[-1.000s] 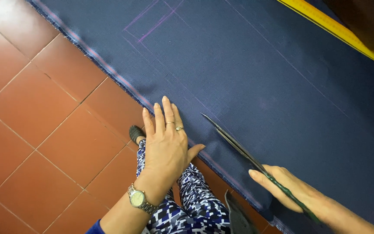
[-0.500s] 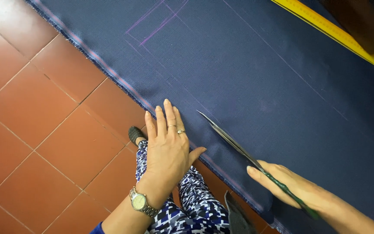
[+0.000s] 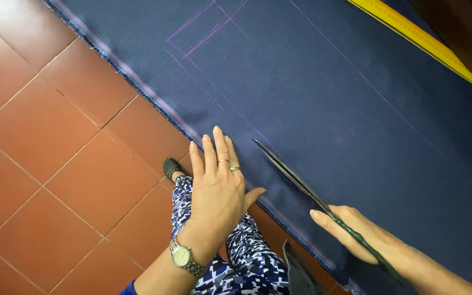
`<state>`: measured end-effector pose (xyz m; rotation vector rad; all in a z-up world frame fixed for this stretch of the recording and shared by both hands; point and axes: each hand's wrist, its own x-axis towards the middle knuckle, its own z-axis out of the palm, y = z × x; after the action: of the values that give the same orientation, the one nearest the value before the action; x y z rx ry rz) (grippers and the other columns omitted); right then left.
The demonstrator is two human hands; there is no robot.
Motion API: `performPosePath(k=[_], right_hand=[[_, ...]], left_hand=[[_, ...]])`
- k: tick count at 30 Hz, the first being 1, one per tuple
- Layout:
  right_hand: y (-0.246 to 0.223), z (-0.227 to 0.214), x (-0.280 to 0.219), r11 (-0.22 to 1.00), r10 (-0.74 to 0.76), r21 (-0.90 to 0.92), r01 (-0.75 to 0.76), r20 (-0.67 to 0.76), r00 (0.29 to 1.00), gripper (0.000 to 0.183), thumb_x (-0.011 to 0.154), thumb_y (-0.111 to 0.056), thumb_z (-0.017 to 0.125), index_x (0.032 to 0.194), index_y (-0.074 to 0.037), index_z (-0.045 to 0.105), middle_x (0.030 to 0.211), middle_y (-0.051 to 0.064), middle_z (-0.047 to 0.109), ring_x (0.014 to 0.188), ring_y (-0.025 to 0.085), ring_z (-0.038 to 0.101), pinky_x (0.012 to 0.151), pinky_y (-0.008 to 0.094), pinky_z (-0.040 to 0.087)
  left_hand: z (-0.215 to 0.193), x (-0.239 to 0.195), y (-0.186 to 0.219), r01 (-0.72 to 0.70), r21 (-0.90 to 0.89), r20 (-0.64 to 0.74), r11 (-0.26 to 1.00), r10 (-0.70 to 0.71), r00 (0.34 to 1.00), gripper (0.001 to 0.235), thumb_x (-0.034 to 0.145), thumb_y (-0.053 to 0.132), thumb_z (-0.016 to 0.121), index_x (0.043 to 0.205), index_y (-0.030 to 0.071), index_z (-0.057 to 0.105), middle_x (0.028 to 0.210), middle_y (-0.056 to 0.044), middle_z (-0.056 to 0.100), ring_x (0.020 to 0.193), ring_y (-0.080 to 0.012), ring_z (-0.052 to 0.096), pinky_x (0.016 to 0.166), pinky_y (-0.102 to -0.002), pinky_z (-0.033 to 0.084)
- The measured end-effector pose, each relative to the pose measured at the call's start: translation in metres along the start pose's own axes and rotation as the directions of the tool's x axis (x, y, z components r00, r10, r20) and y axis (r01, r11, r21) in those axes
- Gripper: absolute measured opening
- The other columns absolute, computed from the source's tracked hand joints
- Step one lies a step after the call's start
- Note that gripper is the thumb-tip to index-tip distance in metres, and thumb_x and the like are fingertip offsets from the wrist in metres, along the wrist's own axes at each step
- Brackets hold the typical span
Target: Marking a pattern on blue fabric with chalk and rulers, then cutting the fabric with large tailor's scissors.
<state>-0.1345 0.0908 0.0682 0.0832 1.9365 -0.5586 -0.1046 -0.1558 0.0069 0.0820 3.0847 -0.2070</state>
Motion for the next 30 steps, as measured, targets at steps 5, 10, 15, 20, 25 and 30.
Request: performPosePath(k=[5, 10, 15, 20, 25, 30], right_hand=[[-0.008, -0.004, -0.006, 1.000, 0.005, 0.001, -0.005, 0.010, 1.000, 0.043, 0.099, -0.050, 0.046, 0.073, -0.018, 0.036, 0.069, -0.004, 0.036, 0.060, 0.010, 0.032, 0.056, 0.029, 0.032], [-0.019, -0.007, 0.002, 0.998, 0.001, -0.066, 0.002, 0.048, 0.999, 0.039, 0.101, -0.049, 0.042, 0.078, -0.018, 0.037, 0.076, -0.005, 0.036, 0.067, 0.010, 0.034, 0.062, 0.029, 0.034], [-0.045, -0.008, 0.002, 0.999, 0.026, -0.035, -0.024, 0.040, 0.999, 0.041, 0.101, -0.050, 0.041, 0.077, -0.017, 0.034, 0.076, -0.004, 0.034, 0.068, 0.012, 0.032, 0.064, 0.030, 0.031], [-0.032, -0.002, 0.012, 0.997, -0.011, -0.078, 0.011, 0.009, 1.000, 0.042, 0.102, -0.048, 0.043, 0.075, -0.018, 0.032, 0.072, -0.005, 0.033, 0.063, 0.010, 0.030, 0.059, 0.030, 0.031], [-0.022, 0.000, 0.018, 0.994, 0.032, -0.100, -0.038, -0.061, 0.998, 0.045, 0.098, -0.052, 0.048, 0.071, -0.018, 0.035, 0.070, -0.005, 0.033, 0.061, 0.010, 0.031, 0.057, 0.029, 0.030], [-0.026, -0.007, 0.013, 0.996, 0.037, -0.080, -0.035, 0.025, 0.999, 0.044, 0.099, -0.052, 0.042, 0.073, -0.017, 0.034, 0.070, -0.004, 0.035, 0.061, 0.010, 0.032, 0.057, 0.029, 0.031]], left_hand=[[0.000, 0.000, 0.000, 0.003, -0.007, 0.006, 1.000, -0.003, 1.000, 0.120, 0.066, 0.090, 0.045, 0.139, -0.006, 0.040, 0.149, -0.030, 0.030, 0.134, -0.0448, 0.036, 0.112, -0.059, 0.022], [-0.002, 0.000, -0.001, 0.001, 0.014, -0.013, 1.000, -0.001, 1.000, 0.121, 0.067, 0.092, 0.043, 0.139, -0.006, 0.041, 0.149, -0.030, 0.031, 0.134, -0.0440, 0.037, 0.112, -0.056, 0.025], [0.000, -0.001, -0.001, 0.001, -0.001, -0.009, 1.000, -0.001, 1.000, 0.121, 0.068, 0.090, 0.042, 0.139, -0.007, 0.039, 0.149, -0.031, 0.030, 0.135, -0.0443, 0.036, 0.112, -0.057, 0.025], [0.002, -0.002, 0.000, 0.010, -0.008, -0.018, 1.000, -0.010, 1.000, 0.123, 0.066, 0.091, 0.044, 0.140, -0.007, 0.039, 0.150, -0.031, 0.030, 0.135, -0.0449, 0.036, 0.112, -0.057, 0.025], [0.001, -0.001, 0.000, 0.007, -0.031, -0.025, 0.999, -0.008, 1.000, 0.120, 0.067, 0.089, 0.045, 0.139, -0.007, 0.039, 0.150, -0.031, 0.028, 0.135, -0.0451, 0.036, 0.112, -0.058, 0.025], [0.001, 0.000, 0.000, 0.014, -0.025, -0.015, 1.000, -0.014, 1.000, 0.122, 0.065, 0.089, 0.046, 0.139, -0.007, 0.039, 0.149, -0.031, 0.030, 0.134, -0.0452, 0.035, 0.112, -0.058, 0.025]])
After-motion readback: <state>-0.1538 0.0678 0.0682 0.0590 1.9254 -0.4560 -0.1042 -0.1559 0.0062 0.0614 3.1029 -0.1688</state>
